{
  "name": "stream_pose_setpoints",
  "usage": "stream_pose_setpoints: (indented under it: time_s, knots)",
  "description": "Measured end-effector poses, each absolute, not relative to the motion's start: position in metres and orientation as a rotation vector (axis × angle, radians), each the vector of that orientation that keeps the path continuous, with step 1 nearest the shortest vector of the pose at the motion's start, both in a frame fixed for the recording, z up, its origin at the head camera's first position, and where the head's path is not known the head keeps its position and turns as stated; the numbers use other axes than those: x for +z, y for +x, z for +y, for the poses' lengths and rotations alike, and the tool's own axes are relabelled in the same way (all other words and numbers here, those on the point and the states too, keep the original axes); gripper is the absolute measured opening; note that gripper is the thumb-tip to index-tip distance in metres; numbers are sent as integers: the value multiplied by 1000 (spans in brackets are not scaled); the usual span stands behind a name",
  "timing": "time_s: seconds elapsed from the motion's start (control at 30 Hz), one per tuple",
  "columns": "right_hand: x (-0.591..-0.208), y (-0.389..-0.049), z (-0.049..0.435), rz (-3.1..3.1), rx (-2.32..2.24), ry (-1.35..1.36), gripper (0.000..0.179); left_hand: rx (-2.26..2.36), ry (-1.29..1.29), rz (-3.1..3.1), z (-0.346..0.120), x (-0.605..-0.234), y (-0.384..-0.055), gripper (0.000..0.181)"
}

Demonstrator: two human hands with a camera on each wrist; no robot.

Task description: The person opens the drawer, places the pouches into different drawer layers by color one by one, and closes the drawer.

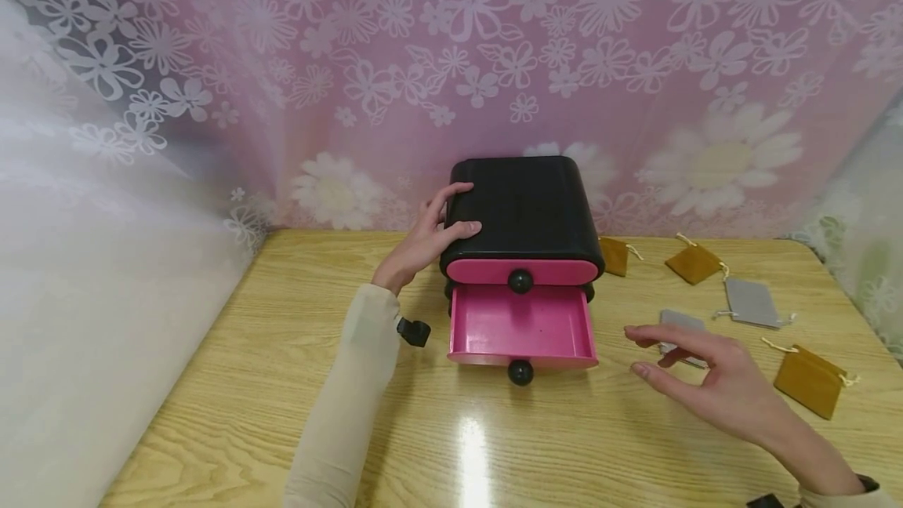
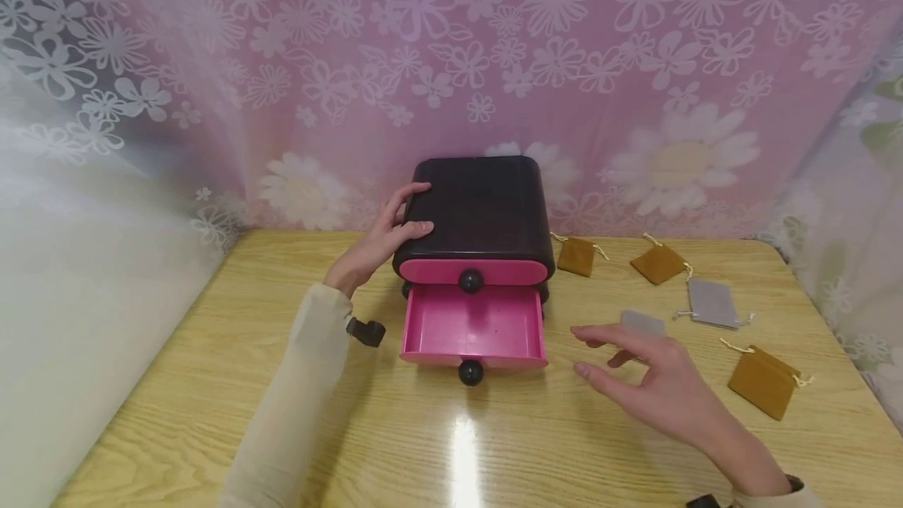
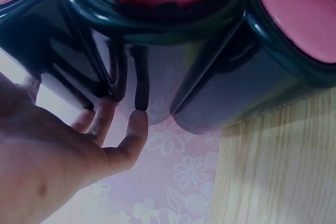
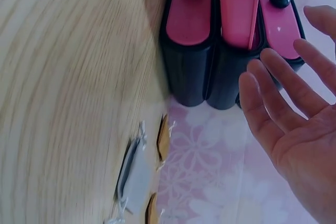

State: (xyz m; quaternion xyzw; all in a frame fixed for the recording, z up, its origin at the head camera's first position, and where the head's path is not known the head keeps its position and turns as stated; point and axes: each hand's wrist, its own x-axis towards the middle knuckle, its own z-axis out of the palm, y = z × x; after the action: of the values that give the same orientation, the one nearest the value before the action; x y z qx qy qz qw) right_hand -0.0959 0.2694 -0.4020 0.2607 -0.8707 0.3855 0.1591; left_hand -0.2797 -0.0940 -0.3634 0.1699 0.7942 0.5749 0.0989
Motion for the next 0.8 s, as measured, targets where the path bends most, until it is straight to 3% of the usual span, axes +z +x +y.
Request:
stream_pose_setpoints:
  time_s: [0.53, 0.8]
  knots:
    - [-414, -108, 296, -2441, 985, 573, 63, 1672, 510, 2376, -93, -362, -281, 62]
    - [-420, -112, 308, -2490, 967, 475, 55, 1678, 504, 2347, -94, -362, -280, 64]
